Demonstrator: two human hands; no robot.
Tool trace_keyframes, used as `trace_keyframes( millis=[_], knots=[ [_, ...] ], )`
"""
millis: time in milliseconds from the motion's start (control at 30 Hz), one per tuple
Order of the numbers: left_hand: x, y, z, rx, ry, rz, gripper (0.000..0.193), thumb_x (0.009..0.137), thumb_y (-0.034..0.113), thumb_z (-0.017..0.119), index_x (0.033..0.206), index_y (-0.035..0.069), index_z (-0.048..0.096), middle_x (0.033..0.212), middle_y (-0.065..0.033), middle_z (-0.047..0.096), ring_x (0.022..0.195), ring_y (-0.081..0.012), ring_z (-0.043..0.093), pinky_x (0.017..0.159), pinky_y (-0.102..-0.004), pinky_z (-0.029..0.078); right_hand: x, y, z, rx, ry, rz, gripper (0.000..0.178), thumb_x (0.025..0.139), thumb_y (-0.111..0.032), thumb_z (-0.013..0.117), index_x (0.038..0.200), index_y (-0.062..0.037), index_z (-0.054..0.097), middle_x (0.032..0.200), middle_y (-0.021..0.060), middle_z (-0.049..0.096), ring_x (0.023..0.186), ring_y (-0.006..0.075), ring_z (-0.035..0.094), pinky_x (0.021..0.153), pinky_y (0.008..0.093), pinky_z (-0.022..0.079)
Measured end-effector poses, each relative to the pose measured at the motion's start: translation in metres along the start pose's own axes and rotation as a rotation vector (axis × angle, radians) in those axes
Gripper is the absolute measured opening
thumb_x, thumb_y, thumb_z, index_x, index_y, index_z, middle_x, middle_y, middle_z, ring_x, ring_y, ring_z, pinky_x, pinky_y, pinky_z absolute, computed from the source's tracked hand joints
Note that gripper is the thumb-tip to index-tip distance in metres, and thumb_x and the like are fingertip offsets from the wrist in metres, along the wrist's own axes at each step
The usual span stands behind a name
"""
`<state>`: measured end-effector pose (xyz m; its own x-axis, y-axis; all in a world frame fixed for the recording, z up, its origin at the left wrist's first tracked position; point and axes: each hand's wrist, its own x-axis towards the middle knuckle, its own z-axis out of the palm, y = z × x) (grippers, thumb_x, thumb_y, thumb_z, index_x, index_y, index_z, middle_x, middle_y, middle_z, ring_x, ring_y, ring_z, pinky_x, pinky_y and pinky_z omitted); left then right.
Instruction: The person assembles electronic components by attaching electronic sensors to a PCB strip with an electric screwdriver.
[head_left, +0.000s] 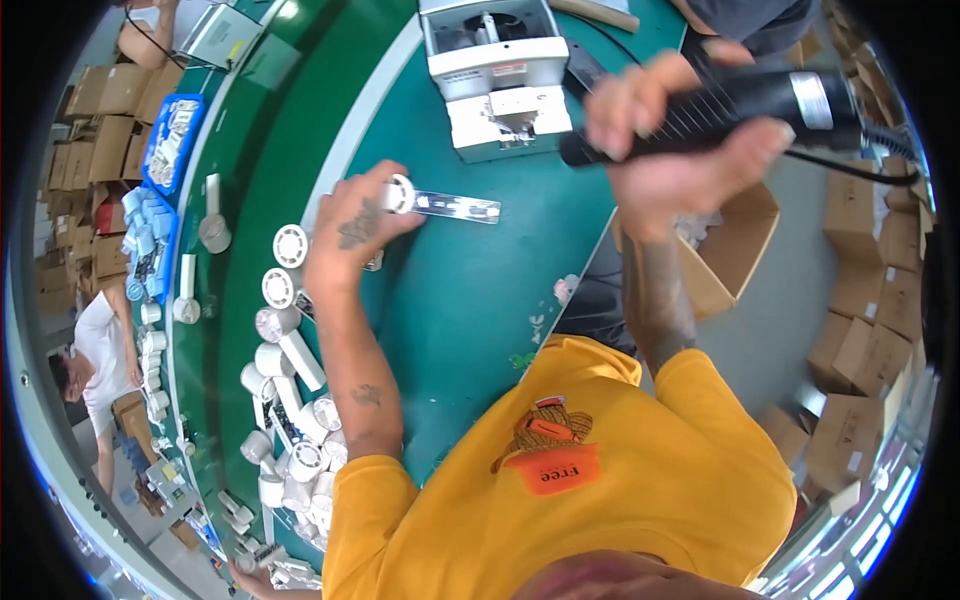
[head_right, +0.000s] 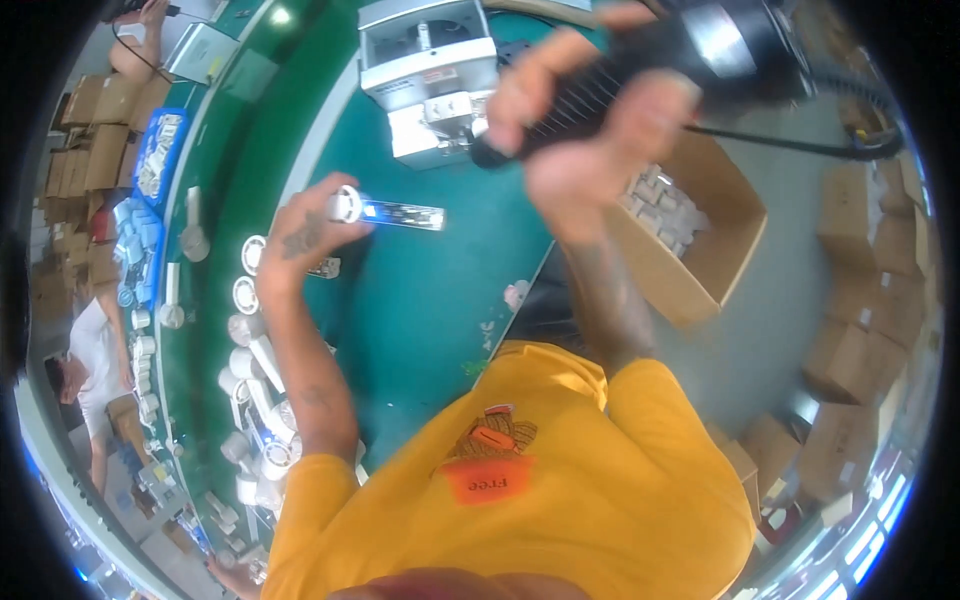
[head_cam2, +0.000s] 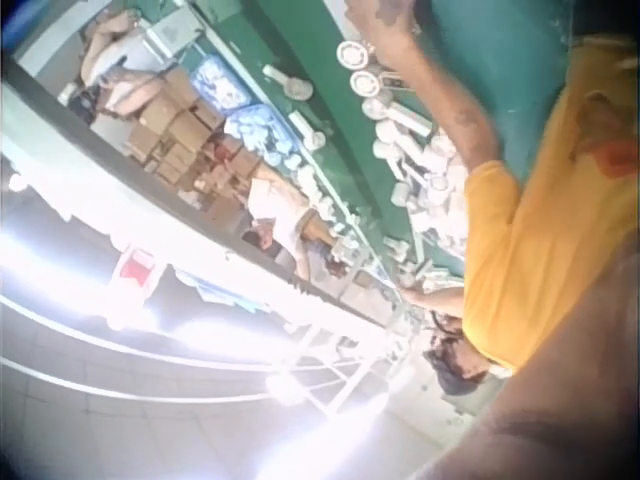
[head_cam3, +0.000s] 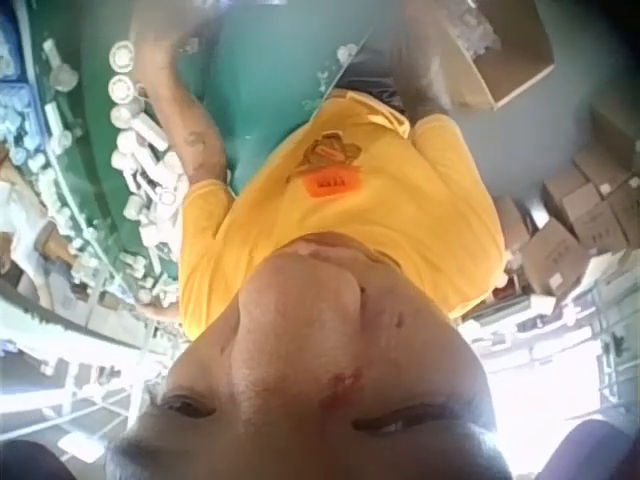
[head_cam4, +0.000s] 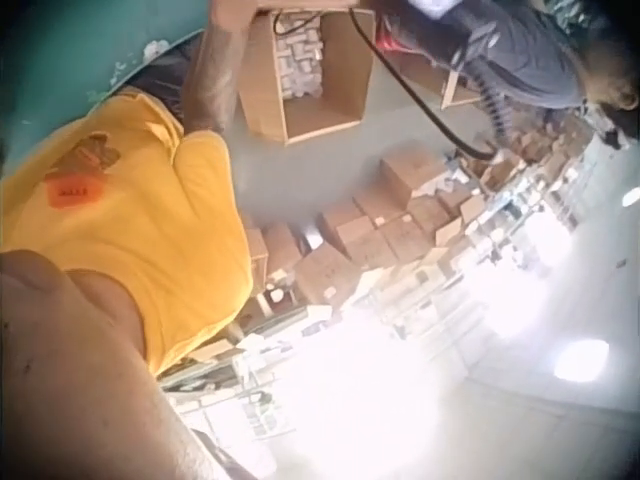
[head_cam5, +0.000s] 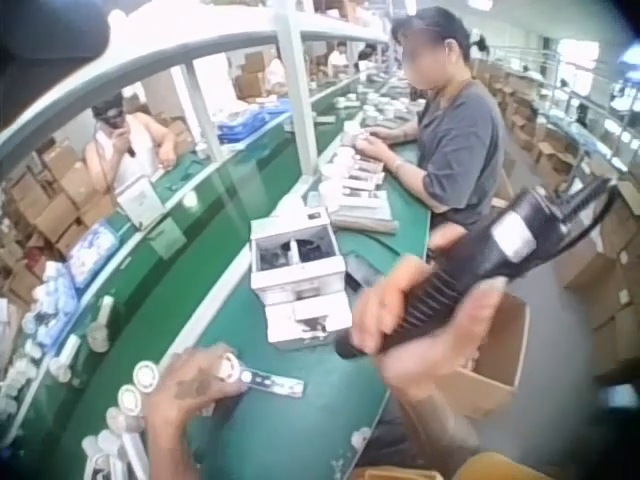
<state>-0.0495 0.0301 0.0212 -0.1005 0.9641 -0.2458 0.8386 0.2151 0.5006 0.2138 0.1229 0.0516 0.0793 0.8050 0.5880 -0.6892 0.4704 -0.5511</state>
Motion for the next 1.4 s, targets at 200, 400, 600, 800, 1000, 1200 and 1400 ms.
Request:
trace_keyframes(
  millis=[200,400,600,800,1000,1200,1400],
  knots=[
    [-0.01,0.047,0.059,-0.071,0.388,0.419,0.044,0.086,0.034,0.079,0.119,0.006,0.071,0.103,-0.018,0.07,0.106,-0.0342,0.065,0.092,-0.0414,0.051,0.041,0.039,0.046,-0.438,-0.193,-0.029,0.032,0.101,-0.022,0.068,0.12,0.0018,0.056,0.074,0.0023,0.062,0.058,0.0078,0.054,0.053,0.0248,0.044],
    [0.005,0.017,0.114,-1.071,0.605,0.242,0.067,0.11,0.043,0.03,0.103,-0.009,0.071,0.092,-0.019,0.075,0.085,-0.0231,0.071,0.081,-0.0338,0.057,0.015,0.033,0.059,-0.492,-0.133,0.157,0.032,0.1,-0.026,0.071,0.112,0.0019,0.06,0.074,0.0036,0.063,0.061,0.0086,0.055,0.055,0.0261,0.044],
    [0.005,0.013,0.123,-1.152,0.685,0.164,0.086,0.11,0.053,0.016,0.087,-0.008,0.072,0.077,-0.0166,0.073,0.072,-0.023,0.071,0.069,-0.0321,0.058,-0.025,0.005,0.015,-0.481,-0.161,0.157,0.057,0.106,-0.048,0.047,0.129,0.0037,0.044,0.061,0.0093,0.053,0.044,0.014,0.05,0.043,0.0292,0.042],
    [0.005,0.017,0.119,-1.094,0.69,0.126,0.086,0.11,0.052,0.016,0.088,-0.009,0.072,0.075,-0.0156,0.073,0.069,-0.0225,0.07,0.068,-0.031,0.058,-0.03,0.004,0.029,-0.294,0.057,0.324,0.033,0.101,-0.028,0.069,0.111,0.0016,0.058,0.07,0.0045,0.06,0.053,0.0113,0.055,0.05,0.0266,0.045],
    [0.005,0.018,0.118,-1.077,0.679,0.111,0.083,0.11,0.05,0.018,0.089,-0.009,0.072,0.075,-0.0155,0.073,0.07,-0.022,0.07,0.069,-0.0302,0.058,-0.033,0.019,0.003,-0.409,-0.144,0.172,0.053,0.109,-0.046,0.044,0.128,0.0035,0.043,0.063,0.0109,0.052,0.042,0.0153,0.047,0.042,0.031,0.041],
    [0.002,0.023,0.113,-1.058,0.674,0.055,0.085,0.11,0.051,0.015,0.089,-0.009,0.071,0.075,-0.0177,0.072,0.072,-0.0257,0.071,0.07,-0.0332,0.059,-0.047,0.014,0.003,-0.481,-0.187,0.155,0.065,0.103,-0.056,0.053,0.127,0.0036,0.04,0.065,0.0112,0.052,0.044,0.0154,0.048,0.043,0.031,0.042],
    [0.001,0.024,0.113,-1.085,0.681,0.045,0.081,0.11,0.048,0.019,0.087,-0.009,0.073,0.074,-0.0147,0.073,0.069,-0.0212,0.07,0.068,-0.0291,0.057,-0.07,0.006,0.005,-0.468,-0.119,0.176,0.079,0.093,-0.067,0.065,0.128,-0.0019,0.036,0.072,0.0107,0.051,0.052,0.0205,0.052,0.046,0.035,0.045]
  ],
)
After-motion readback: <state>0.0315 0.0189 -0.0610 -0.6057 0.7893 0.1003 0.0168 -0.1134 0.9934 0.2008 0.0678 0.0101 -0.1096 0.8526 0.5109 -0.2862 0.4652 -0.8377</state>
